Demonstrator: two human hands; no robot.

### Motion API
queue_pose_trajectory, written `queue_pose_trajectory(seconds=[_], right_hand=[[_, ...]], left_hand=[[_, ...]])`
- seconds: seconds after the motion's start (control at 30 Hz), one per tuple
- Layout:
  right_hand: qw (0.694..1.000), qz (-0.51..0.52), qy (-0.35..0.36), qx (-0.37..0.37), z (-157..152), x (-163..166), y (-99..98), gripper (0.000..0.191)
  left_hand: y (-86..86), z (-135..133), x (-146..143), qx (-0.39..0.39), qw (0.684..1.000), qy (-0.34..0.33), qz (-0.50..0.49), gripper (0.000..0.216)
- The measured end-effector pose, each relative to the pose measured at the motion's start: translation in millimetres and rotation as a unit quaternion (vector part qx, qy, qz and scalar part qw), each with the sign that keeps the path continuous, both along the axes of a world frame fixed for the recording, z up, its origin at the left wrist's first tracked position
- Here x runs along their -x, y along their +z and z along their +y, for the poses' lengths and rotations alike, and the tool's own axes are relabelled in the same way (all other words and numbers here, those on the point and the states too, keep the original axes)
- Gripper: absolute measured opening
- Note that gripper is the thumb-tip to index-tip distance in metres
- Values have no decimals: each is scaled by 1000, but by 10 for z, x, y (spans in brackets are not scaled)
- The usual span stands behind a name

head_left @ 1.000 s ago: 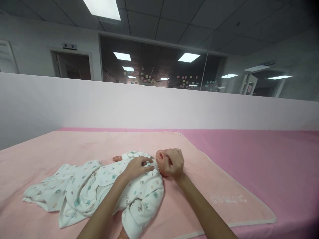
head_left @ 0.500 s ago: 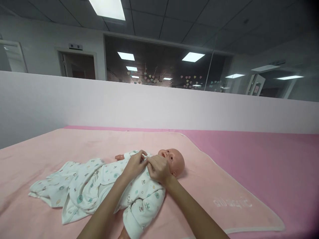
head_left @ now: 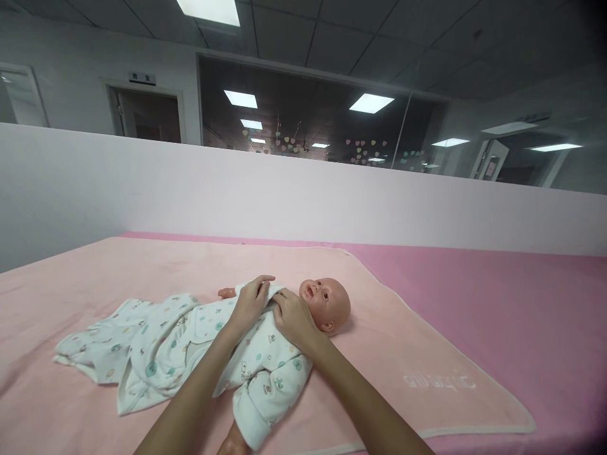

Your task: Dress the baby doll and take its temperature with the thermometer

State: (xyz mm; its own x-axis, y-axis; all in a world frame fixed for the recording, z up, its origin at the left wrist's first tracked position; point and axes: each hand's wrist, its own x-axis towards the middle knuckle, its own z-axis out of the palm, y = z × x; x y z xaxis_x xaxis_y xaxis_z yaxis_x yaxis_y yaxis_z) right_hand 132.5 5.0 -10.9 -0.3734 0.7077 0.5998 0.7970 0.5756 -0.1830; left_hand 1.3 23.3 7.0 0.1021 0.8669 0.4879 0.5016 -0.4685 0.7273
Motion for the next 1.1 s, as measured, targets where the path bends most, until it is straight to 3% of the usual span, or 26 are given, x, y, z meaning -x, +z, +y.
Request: queue_pose_trajectory(seconds=[0.2,0.4,0.63,0.7,0.8,0.93,1.0,1.1], right_hand=[[999,48,-16,15,-52,47,24,23],[995,44,-71,59,-11,75,-9,20],[985,159,-19,69,40,32,16,18],[979,202,-12,38,6,21,64,18],[958,272,-1,-91,-68,-25,160,17],[902,349,-6,-256,-130,-152,280,17],[873,404,-27,-273,-134,-206,325,17],[836,493,-62,-232,-113,-240,367,20]], left_hand=[[58,-77,-50,-66,997,-15,-40,31],[79,-149,-92,-81,996,-32,-5,31],[63,-151,-81,-76,997,-8,23,34],[71,-162,-75,-68,997,1,30,35],[87,-183,-65,-51,998,2,36,37],[97,-192,-56,1,996,-51,69,33],[99,-192,-55,19,995,-47,81,31],[116,-200,-54,-5,998,-27,55,29]])
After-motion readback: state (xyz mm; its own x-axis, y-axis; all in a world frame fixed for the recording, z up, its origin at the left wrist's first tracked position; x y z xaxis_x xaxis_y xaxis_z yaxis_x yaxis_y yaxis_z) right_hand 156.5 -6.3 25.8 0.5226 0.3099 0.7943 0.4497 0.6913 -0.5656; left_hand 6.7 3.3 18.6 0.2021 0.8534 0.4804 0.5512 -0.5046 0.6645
